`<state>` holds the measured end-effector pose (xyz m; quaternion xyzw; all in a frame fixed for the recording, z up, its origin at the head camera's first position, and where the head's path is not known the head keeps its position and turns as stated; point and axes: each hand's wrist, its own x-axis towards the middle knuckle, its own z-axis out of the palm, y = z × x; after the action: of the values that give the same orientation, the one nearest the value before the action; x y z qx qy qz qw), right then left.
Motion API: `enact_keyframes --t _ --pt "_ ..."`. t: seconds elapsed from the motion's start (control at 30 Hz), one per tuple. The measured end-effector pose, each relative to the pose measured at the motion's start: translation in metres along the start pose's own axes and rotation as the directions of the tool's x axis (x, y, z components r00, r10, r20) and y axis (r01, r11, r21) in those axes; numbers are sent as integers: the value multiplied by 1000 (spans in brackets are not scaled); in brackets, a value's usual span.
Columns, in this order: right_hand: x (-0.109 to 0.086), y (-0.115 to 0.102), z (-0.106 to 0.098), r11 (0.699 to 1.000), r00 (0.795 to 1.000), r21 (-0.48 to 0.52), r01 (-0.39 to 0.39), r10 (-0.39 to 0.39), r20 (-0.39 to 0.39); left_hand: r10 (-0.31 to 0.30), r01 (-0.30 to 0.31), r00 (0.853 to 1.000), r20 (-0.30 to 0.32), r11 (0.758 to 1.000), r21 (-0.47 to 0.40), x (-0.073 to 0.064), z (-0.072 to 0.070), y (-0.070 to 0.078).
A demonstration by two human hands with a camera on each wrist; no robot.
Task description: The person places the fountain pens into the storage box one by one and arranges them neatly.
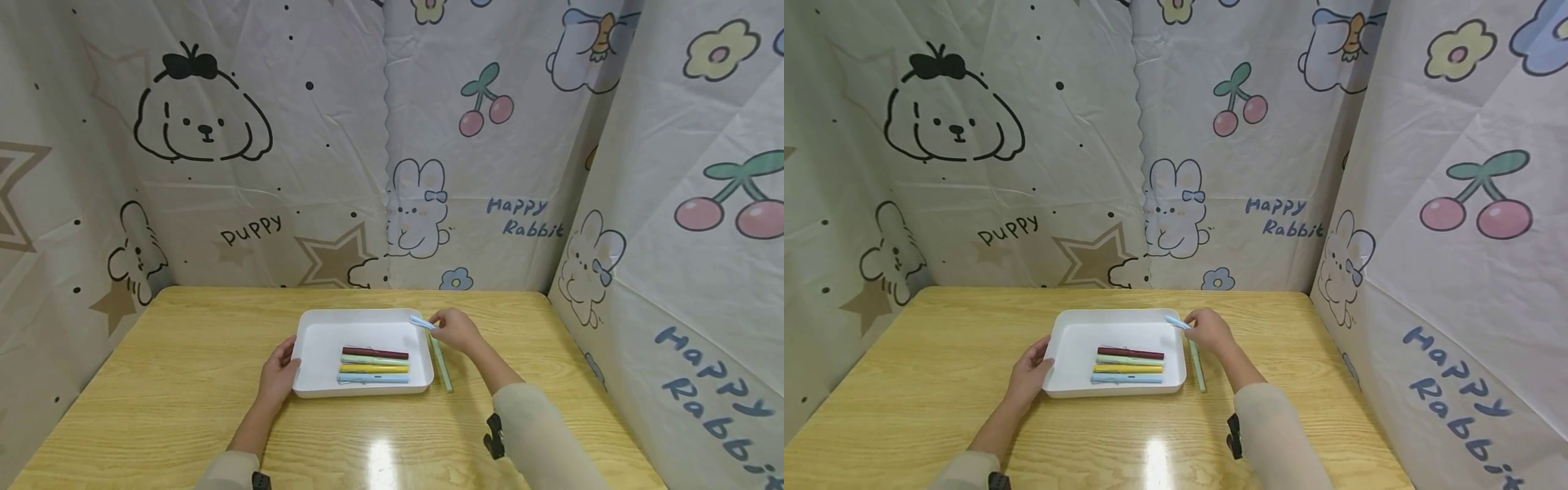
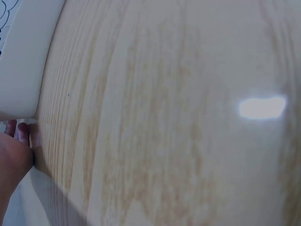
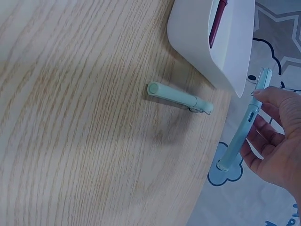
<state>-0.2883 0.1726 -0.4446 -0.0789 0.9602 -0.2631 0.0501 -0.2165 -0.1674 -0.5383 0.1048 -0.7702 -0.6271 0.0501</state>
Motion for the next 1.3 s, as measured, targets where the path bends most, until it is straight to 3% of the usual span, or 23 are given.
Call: enact_keyframes --t 0.2,1.3 --pt "1 -5 1 1000 1000 -17 -11 11 10 -38 38 999 22 999 -13 3 -1 0" --pt "11 -34 12 997 996 -20 75 -74 49 -12 12 1000 23 999 -31 1 -1 1"
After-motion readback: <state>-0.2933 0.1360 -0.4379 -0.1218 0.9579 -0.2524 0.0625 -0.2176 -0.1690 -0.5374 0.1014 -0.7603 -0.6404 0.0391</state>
